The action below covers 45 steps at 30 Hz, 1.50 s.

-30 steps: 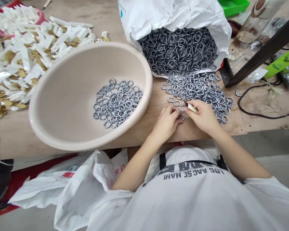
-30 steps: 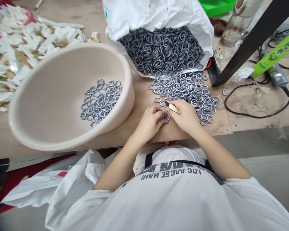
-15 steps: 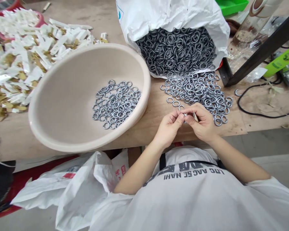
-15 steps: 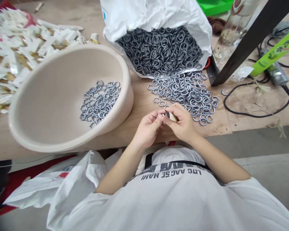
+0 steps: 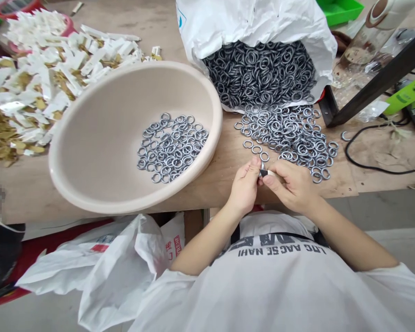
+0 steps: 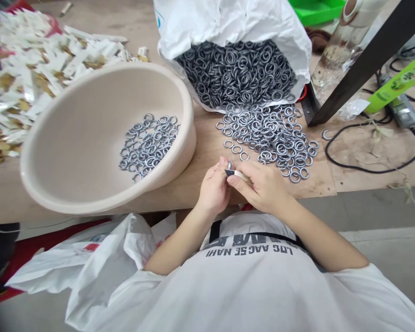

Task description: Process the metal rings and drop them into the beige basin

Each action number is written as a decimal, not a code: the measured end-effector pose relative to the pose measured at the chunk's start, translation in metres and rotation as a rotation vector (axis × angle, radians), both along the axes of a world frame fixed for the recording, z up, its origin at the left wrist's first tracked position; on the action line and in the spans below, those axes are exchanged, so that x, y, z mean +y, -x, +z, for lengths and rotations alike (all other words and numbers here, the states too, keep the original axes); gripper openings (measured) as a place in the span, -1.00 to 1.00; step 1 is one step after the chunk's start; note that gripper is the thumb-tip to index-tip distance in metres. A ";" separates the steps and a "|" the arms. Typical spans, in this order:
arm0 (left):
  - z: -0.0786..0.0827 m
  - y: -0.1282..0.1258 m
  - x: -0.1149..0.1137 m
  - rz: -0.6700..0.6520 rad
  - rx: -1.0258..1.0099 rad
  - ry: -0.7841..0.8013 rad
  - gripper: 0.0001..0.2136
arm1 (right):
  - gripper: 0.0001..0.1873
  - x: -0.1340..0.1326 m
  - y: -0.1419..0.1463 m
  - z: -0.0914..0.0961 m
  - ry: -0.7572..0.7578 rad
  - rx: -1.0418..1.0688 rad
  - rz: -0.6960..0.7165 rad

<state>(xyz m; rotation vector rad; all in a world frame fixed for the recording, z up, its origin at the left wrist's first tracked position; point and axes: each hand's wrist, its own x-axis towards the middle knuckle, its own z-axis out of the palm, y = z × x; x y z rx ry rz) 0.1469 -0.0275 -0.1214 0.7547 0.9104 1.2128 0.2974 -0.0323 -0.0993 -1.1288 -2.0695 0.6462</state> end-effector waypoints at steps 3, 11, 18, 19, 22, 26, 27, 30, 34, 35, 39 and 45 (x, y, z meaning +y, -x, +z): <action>0.001 -0.001 -0.002 0.001 -0.004 0.012 -0.50 | -0.68 -0.001 0.002 0.001 -0.059 -0.079 -0.010; 0.003 0.001 -0.004 0.008 -0.006 0.004 -0.51 | -0.62 -0.002 0.006 0.005 -0.049 -0.104 0.019; 0.002 0.012 -0.015 -0.148 0.007 -0.022 -0.48 | -0.55 0.017 0.003 -0.009 0.180 -0.025 -0.159; 0.001 0.016 -0.018 -0.192 0.012 -0.037 -0.48 | -0.53 0.023 0.003 -0.011 0.188 -0.042 -0.240; -0.002 0.034 -0.025 -0.151 -0.001 -0.043 -0.52 | -0.56 0.036 0.011 -0.014 0.168 -0.206 -0.313; -0.009 0.063 -0.020 0.110 0.062 0.021 -0.60 | -0.67 0.037 0.038 -0.018 0.096 -0.480 -0.132; -0.011 0.069 -0.018 0.154 0.076 0.033 -0.62 | -0.68 0.037 0.044 -0.019 0.084 -0.527 -0.116; -0.012 0.079 -0.013 0.193 0.074 0.057 -0.68 | -0.76 0.042 0.046 -0.024 0.085 -0.555 -0.138; -0.009 0.072 -0.007 0.082 -0.009 0.143 -0.67 | -0.82 0.047 0.028 -0.023 0.232 -0.170 -0.076; -0.008 0.066 -0.006 0.026 -0.038 0.181 -0.66 | -0.80 0.045 0.023 -0.022 0.297 -0.016 -0.034; -0.001 0.038 -0.005 -0.314 -0.125 0.315 -0.55 | -0.71 0.036 0.012 -0.017 0.438 0.397 0.076; 0.005 0.012 -0.010 -0.336 -0.236 0.271 -0.55 | -0.70 0.029 0.006 -0.020 0.306 0.454 0.053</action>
